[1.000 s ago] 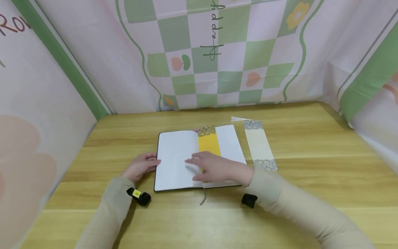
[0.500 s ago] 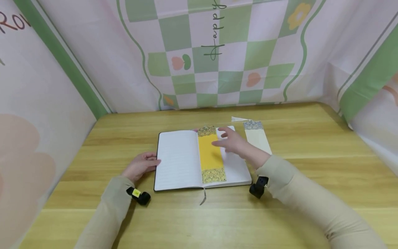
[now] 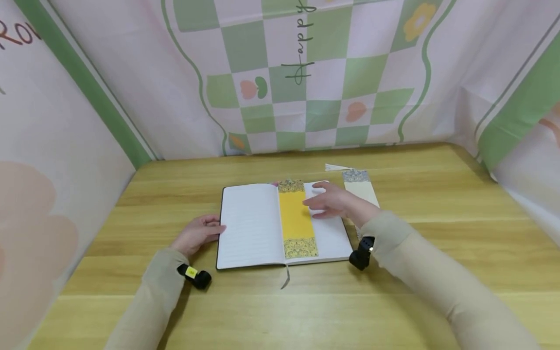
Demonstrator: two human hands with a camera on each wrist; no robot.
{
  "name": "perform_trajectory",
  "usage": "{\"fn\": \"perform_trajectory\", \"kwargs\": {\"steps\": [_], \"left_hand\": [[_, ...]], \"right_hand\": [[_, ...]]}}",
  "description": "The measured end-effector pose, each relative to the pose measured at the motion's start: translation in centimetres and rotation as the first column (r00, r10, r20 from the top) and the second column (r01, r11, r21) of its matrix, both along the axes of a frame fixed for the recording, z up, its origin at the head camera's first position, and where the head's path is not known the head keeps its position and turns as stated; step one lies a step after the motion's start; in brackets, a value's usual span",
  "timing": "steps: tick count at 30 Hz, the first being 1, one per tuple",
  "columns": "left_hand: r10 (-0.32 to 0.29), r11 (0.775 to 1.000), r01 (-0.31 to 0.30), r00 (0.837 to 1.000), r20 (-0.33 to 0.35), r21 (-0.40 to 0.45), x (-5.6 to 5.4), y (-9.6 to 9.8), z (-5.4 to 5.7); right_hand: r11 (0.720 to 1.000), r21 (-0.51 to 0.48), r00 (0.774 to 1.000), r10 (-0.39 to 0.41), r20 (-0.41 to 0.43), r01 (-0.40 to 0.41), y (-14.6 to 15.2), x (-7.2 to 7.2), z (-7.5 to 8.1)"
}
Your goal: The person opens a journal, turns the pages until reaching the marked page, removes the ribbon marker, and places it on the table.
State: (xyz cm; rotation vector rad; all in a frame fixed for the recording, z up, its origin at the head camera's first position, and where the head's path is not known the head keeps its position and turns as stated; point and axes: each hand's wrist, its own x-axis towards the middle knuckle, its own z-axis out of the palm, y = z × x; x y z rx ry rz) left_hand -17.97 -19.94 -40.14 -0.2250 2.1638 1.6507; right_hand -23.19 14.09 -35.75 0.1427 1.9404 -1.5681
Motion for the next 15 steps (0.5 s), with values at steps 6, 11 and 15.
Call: {"fn": "perform_trajectory", "kwargs": {"steps": [6, 11, 15], "left_hand": [[-0.005, 1.000, 0.005, 1.000, -0.015, -0.001, -0.1, -0.2, 0.0], [-0.011, 1.000, 0.011, 1.000, -0.024, 0.011, -0.1, -0.3, -0.2], [-0.011, 1.000, 0.011, 1.000, -0.024, 0.017, -0.1, -0.3, -0.2]], "right_hand": [[0.998, 0.062, 0.999, -0.005, -0.052, 0.008, -1.2, -0.3, -0.3], [0.990, 0.138, 0.996, -0.012, -0.090, 0.024, -1.9, -0.3, -0.8], [0.986, 0.162, 0.993, -0.016, -0.114, 0.035, -2.0, -0.3, -1.1]]}}
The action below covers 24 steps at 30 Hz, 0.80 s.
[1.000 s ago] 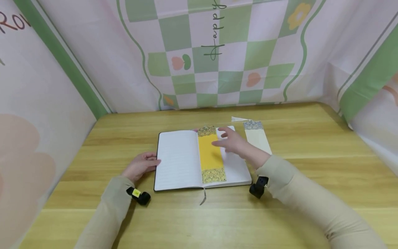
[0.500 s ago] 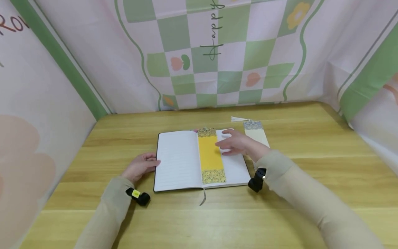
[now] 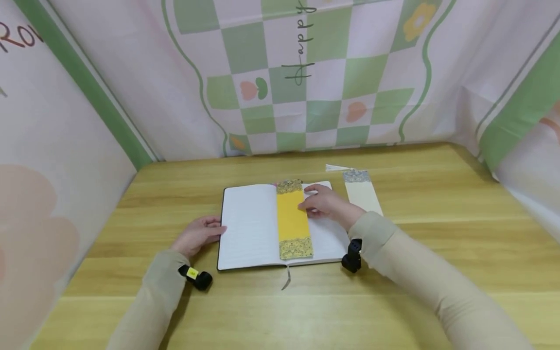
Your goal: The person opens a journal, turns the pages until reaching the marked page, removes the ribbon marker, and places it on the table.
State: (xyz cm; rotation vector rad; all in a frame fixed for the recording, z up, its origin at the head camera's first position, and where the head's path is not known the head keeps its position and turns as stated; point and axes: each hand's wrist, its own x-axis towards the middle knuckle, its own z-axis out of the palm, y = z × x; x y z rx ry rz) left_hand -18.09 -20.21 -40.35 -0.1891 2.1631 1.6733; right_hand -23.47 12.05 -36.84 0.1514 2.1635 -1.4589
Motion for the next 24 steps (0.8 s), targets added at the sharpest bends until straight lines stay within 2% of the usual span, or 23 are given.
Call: {"fn": "perform_trajectory", "kwargs": {"steps": [12, 18, 24], "left_hand": [[0.011, 1.000, -0.011, 1.000, 0.012, -0.006, 0.0, 0.1, 0.0], [0.025, 1.000, -0.025, 0.999, 0.020, -0.011, 0.0, 0.2, -0.2], [0.014, 1.000, -0.014, 1.000, 0.018, 0.000, 0.3, 0.4, 0.3]], "right_hand": [[0.999, -0.033, 1.000, 0.018, -0.008, -0.018, 0.2, 0.2, -0.2], [0.996, -0.073, 0.998, 0.050, -0.031, -0.052, 1.3, 0.4, -0.5], [0.992, -0.102, 0.997, 0.072, -0.019, -0.073, 2.7, 0.2, -0.2]]}}
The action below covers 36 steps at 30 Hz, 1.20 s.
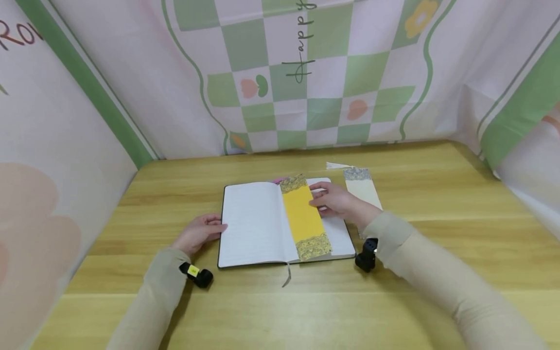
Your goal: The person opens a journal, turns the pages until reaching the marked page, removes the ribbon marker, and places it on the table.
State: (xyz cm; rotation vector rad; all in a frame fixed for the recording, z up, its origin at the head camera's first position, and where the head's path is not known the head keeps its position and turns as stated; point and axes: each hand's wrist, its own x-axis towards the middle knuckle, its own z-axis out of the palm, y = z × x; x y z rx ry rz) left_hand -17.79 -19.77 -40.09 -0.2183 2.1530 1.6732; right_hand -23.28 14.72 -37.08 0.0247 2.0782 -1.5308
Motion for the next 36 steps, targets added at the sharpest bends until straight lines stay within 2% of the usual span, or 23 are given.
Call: {"fn": "perform_trajectory", "kwargs": {"steps": [6, 12, 15, 20, 25, 28, 33, 36], "left_hand": [[0.000, 1.000, 0.000, 1.000, 0.003, 0.004, 0.1, -0.2, 0.2], [-0.021, 0.999, 0.022, 1.000, -0.020, 0.036, 0.5, -0.8, 0.2], [-0.001, 1.000, 0.001, 1.000, -0.006, 0.024, 0.6, -0.7, 0.4], [0.026, 1.000, -0.026, 0.999, 0.021, -0.006, 0.6, -0.3, 0.5], [0.032, 0.999, -0.032, 0.999, 0.025, -0.006, 0.7, -0.4, 0.2], [0.027, 1.000, -0.027, 0.999, 0.022, -0.003, 0.6, -0.4, -0.1], [0.024, 1.000, -0.023, 1.000, 0.016, -0.014, 0.6, -0.3, -0.3], [0.023, 0.999, -0.023, 1.000, 0.013, -0.026, 0.6, -0.3, -0.2]], "right_hand": [[1.000, -0.012, 1.000, 0.017, -0.025, -0.017, 1.7, -0.3, 0.6], [0.998, 0.052, 0.991, 0.040, -0.125, -0.034, 4.0, -0.8, 1.8], [0.998, 0.053, 0.986, 0.038, -0.162, -0.030, 5.4, -1.2, 2.4], [0.999, 0.038, 0.981, 0.003, -0.193, 0.004, 8.7, -2.0, 3.5], [0.996, 0.051, 0.971, -0.059, -0.231, 0.073, 12.7, -2.6, 4.3], [0.990, 0.096, 0.968, -0.078, -0.238, 0.103, 15.2, -2.6, 4.3], [0.967, 0.242, 0.971, -0.024, -0.239, 0.083, 19.4, -2.0, 3.3], [0.957, 0.281, 0.975, -0.010, -0.223, 0.075, 21.1, -1.6, 2.4]]}}
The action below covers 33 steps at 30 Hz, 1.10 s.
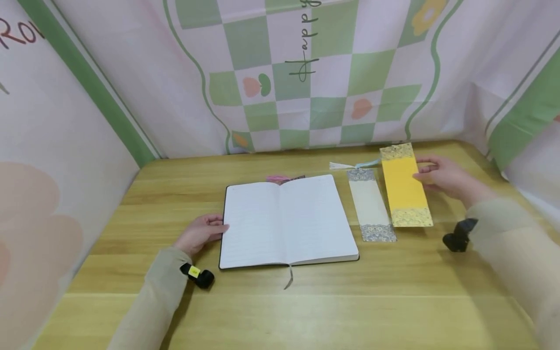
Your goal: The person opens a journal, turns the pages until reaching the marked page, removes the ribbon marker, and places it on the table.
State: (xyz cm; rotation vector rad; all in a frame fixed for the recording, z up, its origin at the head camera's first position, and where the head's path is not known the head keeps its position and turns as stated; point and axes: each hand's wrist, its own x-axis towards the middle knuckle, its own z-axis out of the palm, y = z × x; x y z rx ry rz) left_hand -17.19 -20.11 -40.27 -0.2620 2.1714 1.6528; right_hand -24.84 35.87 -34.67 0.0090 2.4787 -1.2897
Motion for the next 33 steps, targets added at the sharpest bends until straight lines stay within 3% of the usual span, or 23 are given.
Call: {"fn": "perform_trajectory", "kwargs": {"steps": [6, 16, 26, 33], "left_hand": [[0.000, 1.000, 0.000, 1.000, -0.007, 0.001, 0.1, -0.1, -0.1], [0.007, 1.000, -0.007, 1.000, -0.011, 0.019, 0.1, -0.1, -0.2], [0.024, 1.000, -0.024, 1.000, 0.002, -0.007, 0.1, 0.1, 0.0], [0.023, 1.000, -0.023, 1.000, 0.004, 0.001, 0.2, 0.2, 0.0]], "right_hand": [[1.000, 0.006, 1.000, 0.013, 0.008, -0.013, 1.6, 0.3, -1.4], [0.999, 0.016, 0.998, 0.039, 0.054, -0.040, 1.7, 0.2, -3.2], [0.996, 0.082, 0.999, 0.033, 0.040, -0.037, 1.8, 0.1, -3.3], [0.998, 0.051, 0.997, 0.043, 0.065, -0.046, 1.5, 0.3, -3.0]]}}
